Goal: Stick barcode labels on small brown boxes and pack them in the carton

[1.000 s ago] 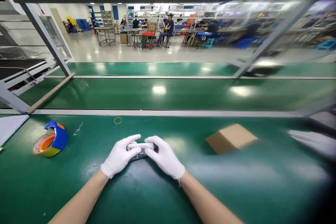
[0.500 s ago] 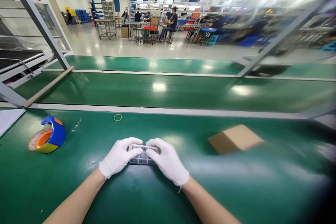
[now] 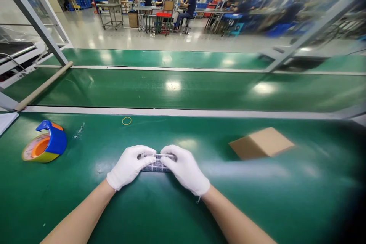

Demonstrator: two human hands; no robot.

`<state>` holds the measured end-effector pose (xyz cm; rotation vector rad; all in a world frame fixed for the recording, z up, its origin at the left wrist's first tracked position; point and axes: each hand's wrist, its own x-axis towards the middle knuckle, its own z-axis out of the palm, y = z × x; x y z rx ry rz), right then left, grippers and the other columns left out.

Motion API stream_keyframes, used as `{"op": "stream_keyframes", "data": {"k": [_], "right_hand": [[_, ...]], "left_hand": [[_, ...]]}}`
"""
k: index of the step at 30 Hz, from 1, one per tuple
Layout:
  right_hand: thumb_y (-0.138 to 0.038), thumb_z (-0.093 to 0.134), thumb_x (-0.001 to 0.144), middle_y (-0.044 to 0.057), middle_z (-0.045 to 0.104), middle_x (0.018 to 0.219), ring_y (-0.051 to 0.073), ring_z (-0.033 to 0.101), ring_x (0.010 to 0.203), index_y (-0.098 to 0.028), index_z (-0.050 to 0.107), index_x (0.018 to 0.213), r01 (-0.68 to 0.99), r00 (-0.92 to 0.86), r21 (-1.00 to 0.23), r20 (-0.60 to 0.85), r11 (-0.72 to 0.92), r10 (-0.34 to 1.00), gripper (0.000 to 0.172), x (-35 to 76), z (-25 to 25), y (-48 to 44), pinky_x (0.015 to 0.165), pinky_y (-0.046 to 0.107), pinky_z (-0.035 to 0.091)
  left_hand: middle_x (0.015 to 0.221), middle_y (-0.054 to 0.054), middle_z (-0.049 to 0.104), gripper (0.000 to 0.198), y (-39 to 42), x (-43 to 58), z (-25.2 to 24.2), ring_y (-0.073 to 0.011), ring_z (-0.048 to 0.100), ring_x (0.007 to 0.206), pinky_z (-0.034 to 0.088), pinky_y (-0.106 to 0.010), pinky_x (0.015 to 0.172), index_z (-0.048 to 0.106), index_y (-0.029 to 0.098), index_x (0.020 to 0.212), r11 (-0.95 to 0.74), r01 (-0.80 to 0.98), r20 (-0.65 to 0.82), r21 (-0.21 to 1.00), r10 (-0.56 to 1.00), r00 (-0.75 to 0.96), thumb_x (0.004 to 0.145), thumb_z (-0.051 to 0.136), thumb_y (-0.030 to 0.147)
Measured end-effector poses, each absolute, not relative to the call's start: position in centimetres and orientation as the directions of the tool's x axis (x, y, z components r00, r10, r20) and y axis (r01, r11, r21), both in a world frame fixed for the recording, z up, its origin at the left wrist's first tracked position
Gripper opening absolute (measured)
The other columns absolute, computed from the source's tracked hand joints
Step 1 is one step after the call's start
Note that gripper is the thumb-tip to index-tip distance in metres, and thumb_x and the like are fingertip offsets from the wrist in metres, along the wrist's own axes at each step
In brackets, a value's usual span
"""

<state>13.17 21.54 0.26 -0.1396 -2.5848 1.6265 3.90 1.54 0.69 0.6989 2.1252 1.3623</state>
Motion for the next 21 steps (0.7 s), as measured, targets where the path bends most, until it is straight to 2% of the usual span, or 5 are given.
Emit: {"op": "stream_keyframes", "data": {"k": [14,18,21], "right_hand": [[-0.022,0.065,0.088,-0.005,0.059,0.07,0.015,0.053,0.067,-0.021,0.064,0.08,0.125,-0.987,-0.908,-0.072,0.4,0.146,0.009,13.21,0.83,21.44,0.064,0.027,0.04],[-0.024,0.064,0.089,-0.005,0.061,0.07,0.016,0.055,0.067,-0.021,0.063,0.079,0.13,-0.981,-0.904,-0.058,0.408,0.185,0.011,13.23,0.59,21.47,0.065,0.028,0.042],[-0.026,0.066,0.091,-0.003,0.065,0.076,0.017,0.058,0.07,-0.022,0.066,0.084,0.082,-0.972,-0.892,0.027,0.444,0.233,0.008,13.31,0.11,21.52,0.068,0.03,0.045]], "left_hand": [[0.099,0.0,0.078,0.015,1.64,4.03,0.94,-0.0202,0.07,0.094,0.051,-0.029,0.086,0.077,0.023,0.096,0.362,0.141,-0.155,0.921,0.675,-0.721,0.092,0.067,0.033],[0.099,-0.002,0.077,0.021,1.7,4.11,1.24,-0.0214,0.07,0.092,0.053,-0.03,0.08,0.075,0.021,0.099,0.325,0.013,-0.215,0.946,0.655,-0.725,0.09,0.07,0.039],[0.103,-0.005,0.077,0.028,1.72,4.22,1.26,-0.0228,0.071,0.096,0.055,-0.03,0.082,0.074,0.019,0.105,0.252,-0.114,-0.255,0.961,0.651,-0.715,0.089,0.072,0.042]]}}
